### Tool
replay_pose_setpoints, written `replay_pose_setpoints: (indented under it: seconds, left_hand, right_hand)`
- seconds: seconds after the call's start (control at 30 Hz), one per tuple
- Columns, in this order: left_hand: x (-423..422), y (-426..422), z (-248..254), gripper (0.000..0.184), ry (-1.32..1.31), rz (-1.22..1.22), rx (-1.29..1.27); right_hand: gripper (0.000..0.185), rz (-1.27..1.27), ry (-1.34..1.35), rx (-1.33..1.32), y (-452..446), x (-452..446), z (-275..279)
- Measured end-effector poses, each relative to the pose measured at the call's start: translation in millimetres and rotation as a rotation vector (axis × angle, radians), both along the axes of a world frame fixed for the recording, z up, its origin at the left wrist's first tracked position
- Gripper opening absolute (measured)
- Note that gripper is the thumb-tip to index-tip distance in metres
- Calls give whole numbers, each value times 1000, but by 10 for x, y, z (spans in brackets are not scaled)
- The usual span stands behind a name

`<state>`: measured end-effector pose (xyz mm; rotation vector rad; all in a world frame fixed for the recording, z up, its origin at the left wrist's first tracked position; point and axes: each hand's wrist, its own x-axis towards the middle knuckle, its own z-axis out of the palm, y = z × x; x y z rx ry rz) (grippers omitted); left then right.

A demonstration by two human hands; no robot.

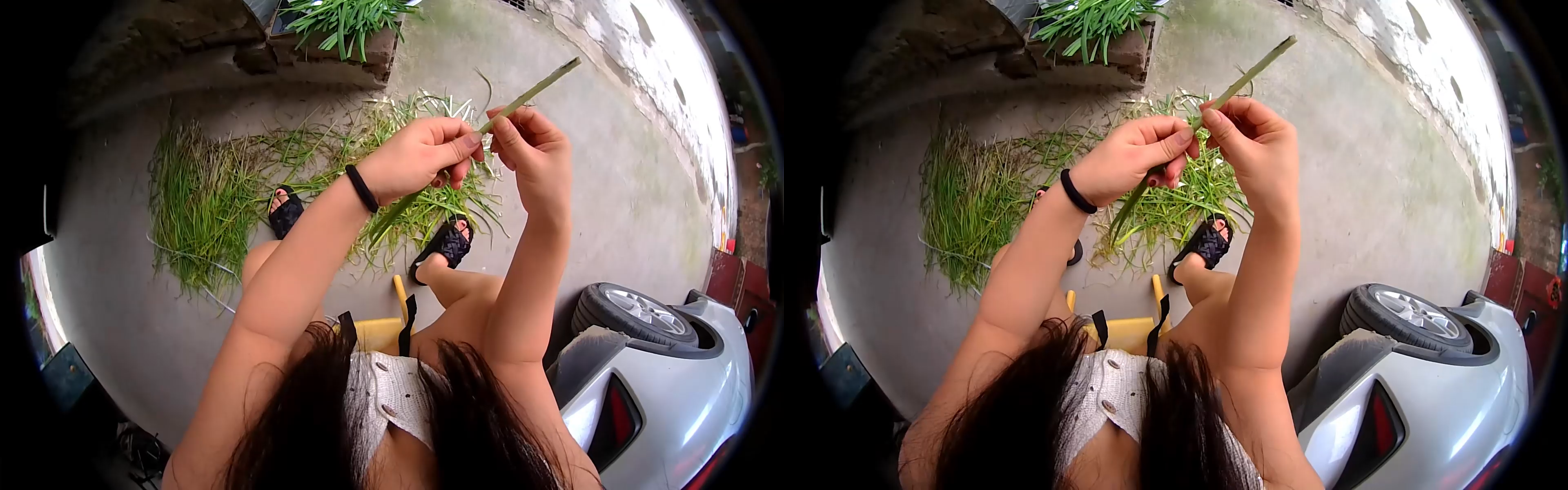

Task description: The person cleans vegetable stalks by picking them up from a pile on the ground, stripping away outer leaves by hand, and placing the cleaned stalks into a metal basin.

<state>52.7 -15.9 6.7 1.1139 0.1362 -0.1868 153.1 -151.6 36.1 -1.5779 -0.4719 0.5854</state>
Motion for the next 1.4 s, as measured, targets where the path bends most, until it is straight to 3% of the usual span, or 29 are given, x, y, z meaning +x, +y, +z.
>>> replay_pose_setpoints:
  seconds: [0.1,0.4,0.63,0.87,1.03,1.13,1.17,1.33,1.4]
  left_hand:
    - [-8,19,20,31,-10,-81,-143]
    - [-29,32,26,32,9,-70,-150]
    - [-53,53,78,33,2,-142,-121]
    - [-65,22,57,33,57,-288,-41]
    - [-73,17,54,32,52,-328,8]
    - [-82,53,79,32,71,-306,29]
    - [-81,61,88,32,80,-291,35]
    - [-34,67,31,29,113,-150,34]
    - [-30,55,37,29,91,-120,26]
  right_hand:
    - [14,24,82,45,-35,44,-28]
    - [12,45,79,51,-18,40,-32]
    - [12,-232,-129,139,-28,103,-6]
    - [12,-553,-155,439,-251,347,10]
    - [10,-886,-63,517,-511,525,8]
    - [9,-953,-50,560,-706,657,-75]
    - [11,-1016,-67,474,-735,676,-91]
    - [22,-384,-417,-185,-610,464,-49]
    - [19,-280,-341,-208,-502,384,-49]
